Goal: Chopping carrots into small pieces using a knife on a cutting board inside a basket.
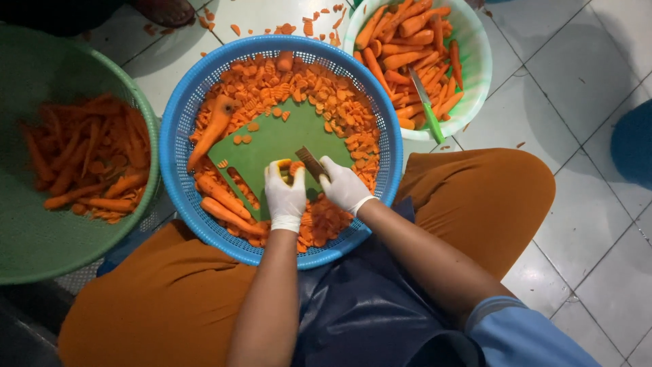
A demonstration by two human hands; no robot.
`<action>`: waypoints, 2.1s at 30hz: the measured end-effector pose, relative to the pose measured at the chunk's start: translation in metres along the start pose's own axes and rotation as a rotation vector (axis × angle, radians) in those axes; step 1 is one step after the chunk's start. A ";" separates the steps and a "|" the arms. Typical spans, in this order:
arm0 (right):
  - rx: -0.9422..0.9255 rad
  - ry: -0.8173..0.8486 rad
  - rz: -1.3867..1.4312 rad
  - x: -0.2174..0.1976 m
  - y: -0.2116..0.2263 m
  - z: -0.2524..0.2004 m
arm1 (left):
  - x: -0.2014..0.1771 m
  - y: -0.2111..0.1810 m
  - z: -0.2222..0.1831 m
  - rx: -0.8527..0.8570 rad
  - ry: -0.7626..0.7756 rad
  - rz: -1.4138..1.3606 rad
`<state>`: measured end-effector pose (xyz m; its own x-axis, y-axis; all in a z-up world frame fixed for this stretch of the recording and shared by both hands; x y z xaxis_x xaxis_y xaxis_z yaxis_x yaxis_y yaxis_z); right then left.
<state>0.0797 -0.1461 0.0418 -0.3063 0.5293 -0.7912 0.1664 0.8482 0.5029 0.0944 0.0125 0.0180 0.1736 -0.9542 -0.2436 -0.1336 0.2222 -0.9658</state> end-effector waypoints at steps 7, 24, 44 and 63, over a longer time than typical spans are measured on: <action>-0.024 -0.014 -0.031 0.003 -0.006 0.007 | -0.006 0.005 0.015 0.033 0.064 0.154; -0.084 -0.116 -0.468 0.013 0.016 0.010 | -0.005 -0.013 0.013 0.108 0.050 0.270; -0.068 0.024 -0.509 0.034 0.017 0.018 | 0.005 -0.013 0.017 0.144 0.105 0.297; -0.052 0.032 -0.433 0.044 -0.002 0.030 | -0.001 -0.001 0.026 0.131 0.082 0.252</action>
<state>0.0941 -0.1233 -0.0045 -0.3668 0.1232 -0.9221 -0.0309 0.9890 0.1445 0.1196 0.0187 0.0170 0.0710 -0.8774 -0.4745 -0.0344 0.4733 -0.8802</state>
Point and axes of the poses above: each hand's wrist, its own z-axis towards the middle knuckle, its own x-axis out of the palm, y = z × x, the point moved 8 cm from there along z, towards the middle knuckle, and after that the axes turned 13 degrees about -z, right-handed, at the moved point
